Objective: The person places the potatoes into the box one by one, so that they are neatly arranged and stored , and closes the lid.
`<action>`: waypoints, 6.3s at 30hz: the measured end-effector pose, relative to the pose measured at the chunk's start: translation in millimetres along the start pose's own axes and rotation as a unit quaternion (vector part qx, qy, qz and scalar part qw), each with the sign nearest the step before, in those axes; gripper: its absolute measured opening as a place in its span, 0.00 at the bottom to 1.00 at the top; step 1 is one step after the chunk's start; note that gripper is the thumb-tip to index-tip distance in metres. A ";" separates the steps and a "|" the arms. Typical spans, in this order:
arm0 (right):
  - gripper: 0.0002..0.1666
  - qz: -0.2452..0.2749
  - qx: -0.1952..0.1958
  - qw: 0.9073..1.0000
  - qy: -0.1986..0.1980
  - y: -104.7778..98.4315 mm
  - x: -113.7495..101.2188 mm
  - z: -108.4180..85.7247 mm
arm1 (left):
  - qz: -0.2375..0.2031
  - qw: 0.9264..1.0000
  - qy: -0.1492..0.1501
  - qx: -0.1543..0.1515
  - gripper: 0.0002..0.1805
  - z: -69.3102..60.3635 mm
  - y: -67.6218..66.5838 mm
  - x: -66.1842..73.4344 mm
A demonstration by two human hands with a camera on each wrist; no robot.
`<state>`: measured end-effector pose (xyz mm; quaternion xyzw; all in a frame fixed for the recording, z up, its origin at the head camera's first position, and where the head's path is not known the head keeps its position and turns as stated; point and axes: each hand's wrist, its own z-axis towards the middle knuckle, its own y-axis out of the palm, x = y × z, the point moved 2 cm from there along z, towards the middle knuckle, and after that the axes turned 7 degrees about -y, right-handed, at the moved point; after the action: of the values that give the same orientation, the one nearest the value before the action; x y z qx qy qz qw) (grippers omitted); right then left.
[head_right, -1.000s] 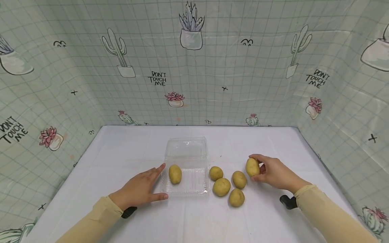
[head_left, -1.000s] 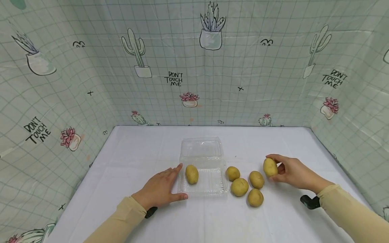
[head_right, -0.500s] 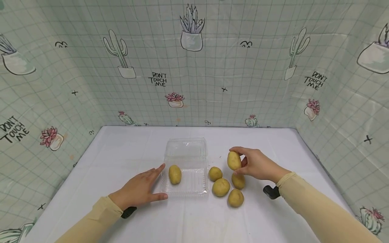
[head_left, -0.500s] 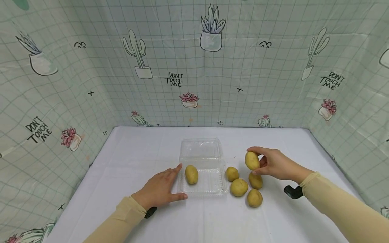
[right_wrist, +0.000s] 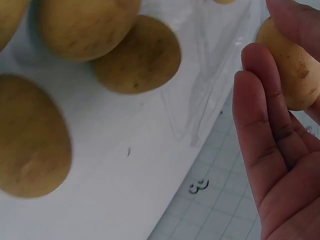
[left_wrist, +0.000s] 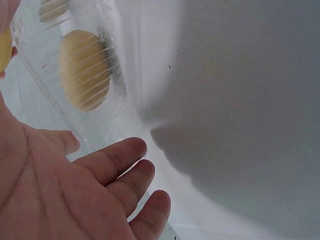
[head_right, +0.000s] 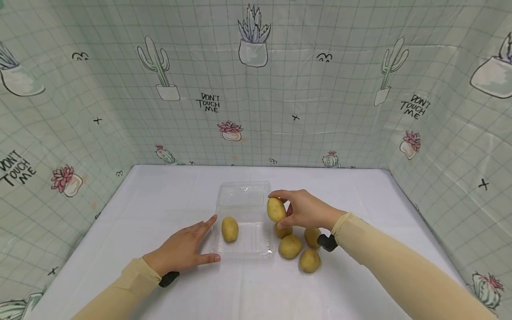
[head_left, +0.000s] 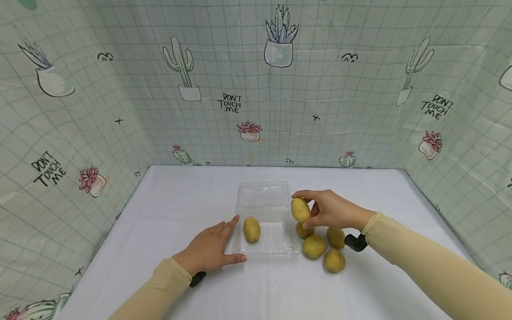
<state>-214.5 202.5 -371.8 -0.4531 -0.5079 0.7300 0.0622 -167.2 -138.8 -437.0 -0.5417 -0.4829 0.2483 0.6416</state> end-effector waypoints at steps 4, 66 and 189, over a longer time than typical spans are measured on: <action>0.44 0.009 -0.018 1.000 -0.002 6.4 -8.6 15.6 | 0.002 1.000 -0.006 -0.001 0.59 0.8 -0.2 -0.1; 0.45 -0.110 -0.130 0.985 -0.021 80.3 -13.4 73.1 | 0.007 1.000 -0.009 -0.011 0.58 0.1 1.0 -0.1; 0.45 0.006 -0.046 0.996 0.073 10.9 61.9 -93.4 | 0.002 1.000 -0.006 -0.002 0.58 -0.4 1.5 0.1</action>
<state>-178.8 295.5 -424.5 -0.5107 -0.5319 0.6714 0.0739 -166.5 -138.5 -438.3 -0.5427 -0.4858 0.2522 0.6371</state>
